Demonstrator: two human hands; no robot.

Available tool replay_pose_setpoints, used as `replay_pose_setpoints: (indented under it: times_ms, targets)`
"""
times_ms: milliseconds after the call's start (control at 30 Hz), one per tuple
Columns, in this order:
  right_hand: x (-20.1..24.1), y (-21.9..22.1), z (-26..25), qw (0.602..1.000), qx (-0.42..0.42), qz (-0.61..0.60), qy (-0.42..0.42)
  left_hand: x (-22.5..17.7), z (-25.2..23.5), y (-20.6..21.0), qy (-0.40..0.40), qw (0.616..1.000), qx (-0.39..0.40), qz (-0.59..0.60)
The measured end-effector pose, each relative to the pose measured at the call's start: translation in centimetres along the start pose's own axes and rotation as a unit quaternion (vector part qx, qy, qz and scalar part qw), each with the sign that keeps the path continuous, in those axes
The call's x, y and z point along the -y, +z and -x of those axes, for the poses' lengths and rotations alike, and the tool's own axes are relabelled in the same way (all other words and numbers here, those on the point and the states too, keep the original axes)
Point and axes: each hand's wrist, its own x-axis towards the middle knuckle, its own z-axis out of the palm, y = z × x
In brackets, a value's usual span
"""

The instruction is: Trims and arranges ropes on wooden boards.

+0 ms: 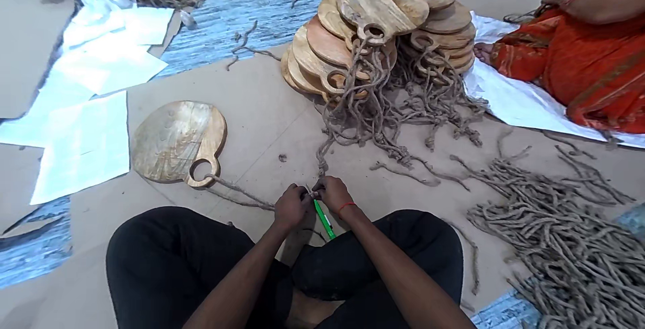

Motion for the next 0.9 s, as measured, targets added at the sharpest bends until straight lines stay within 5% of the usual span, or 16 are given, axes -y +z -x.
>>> replay_pose_setpoints:
  times_ms: [133,400,567,733,900]
  targets:
    - [0.3,0.2,0.3,0.997,-0.059,-0.029,-0.049,-0.5,-0.5,-0.3,-0.023,0.999,-0.034,-0.012]
    - [0.6,-0.4,0.9,0.999,-0.007,-0.011,-0.029,0.0,0.0,-0.2,0.008,1.0,-0.006,-0.018]
    - [0.2,0.8,-2.4,0.998,-0.024,0.043,-0.037,0.0,-2.2,-0.7,-0.021,0.994,-0.077,-0.077]
    - [-0.4,-0.8,-1.2,0.999,-0.005,0.012,-0.04,1.0,-1.3,-1.4,0.02,0.998,-0.065,0.013]
    - [-1.1,-4.7,1.2,0.986,-0.091,-0.134,-0.047,0.9,0.3,-1.5,0.067,0.983,-0.108,0.134]
